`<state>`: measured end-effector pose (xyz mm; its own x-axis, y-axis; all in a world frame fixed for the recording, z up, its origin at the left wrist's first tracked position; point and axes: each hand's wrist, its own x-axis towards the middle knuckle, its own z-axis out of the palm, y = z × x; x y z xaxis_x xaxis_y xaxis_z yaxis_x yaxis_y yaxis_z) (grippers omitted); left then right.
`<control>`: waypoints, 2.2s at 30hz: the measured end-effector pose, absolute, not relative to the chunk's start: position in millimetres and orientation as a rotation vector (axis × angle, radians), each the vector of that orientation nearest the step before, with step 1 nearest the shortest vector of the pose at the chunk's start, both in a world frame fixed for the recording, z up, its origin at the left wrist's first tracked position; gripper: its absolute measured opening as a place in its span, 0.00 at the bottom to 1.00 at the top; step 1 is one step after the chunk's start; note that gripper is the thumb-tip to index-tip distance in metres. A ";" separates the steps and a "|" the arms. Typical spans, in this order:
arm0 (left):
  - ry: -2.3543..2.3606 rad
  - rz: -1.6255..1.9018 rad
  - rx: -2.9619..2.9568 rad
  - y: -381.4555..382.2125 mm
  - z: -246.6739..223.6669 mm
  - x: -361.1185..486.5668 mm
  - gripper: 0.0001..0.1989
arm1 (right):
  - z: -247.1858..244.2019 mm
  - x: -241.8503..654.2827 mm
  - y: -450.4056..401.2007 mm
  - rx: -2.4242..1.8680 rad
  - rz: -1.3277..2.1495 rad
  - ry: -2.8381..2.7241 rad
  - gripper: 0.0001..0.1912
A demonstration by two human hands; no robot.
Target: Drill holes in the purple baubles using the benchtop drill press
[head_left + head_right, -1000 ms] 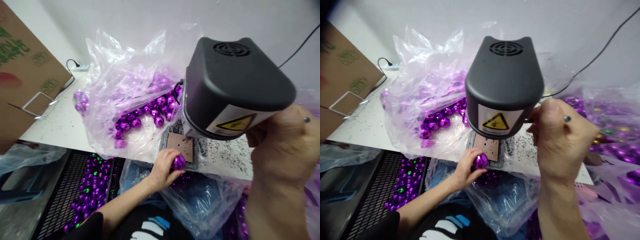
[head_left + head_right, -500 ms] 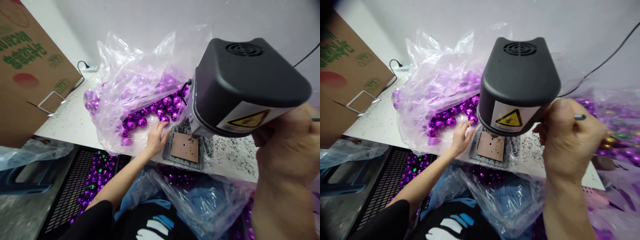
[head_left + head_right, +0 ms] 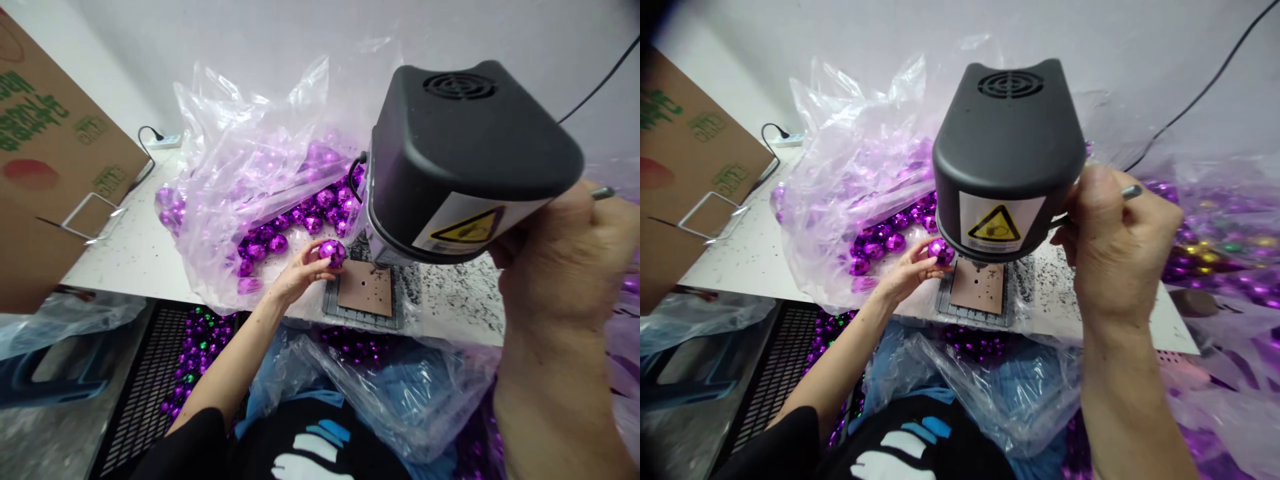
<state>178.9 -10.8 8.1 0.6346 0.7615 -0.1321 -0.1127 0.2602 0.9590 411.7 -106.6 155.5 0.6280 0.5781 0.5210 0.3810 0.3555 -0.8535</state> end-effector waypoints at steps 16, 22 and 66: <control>0.862 0.750 2.138 -50.9 -12.0 214.4 0.24 | 156.6 409.2 -108.6 -1.270 0.184 -0.930 0.21; 0.903 0.792 2.238 -54.4 -13.0 226.9 0.25 | 156.4 407.0 -109.4 -1.262 0.188 -0.929 0.19; 0.883 0.662 2.239 -56.7 -23.4 245.0 0.21 | 80.4 396.3 -156.4 -1.246 -0.258 -1.233 0.07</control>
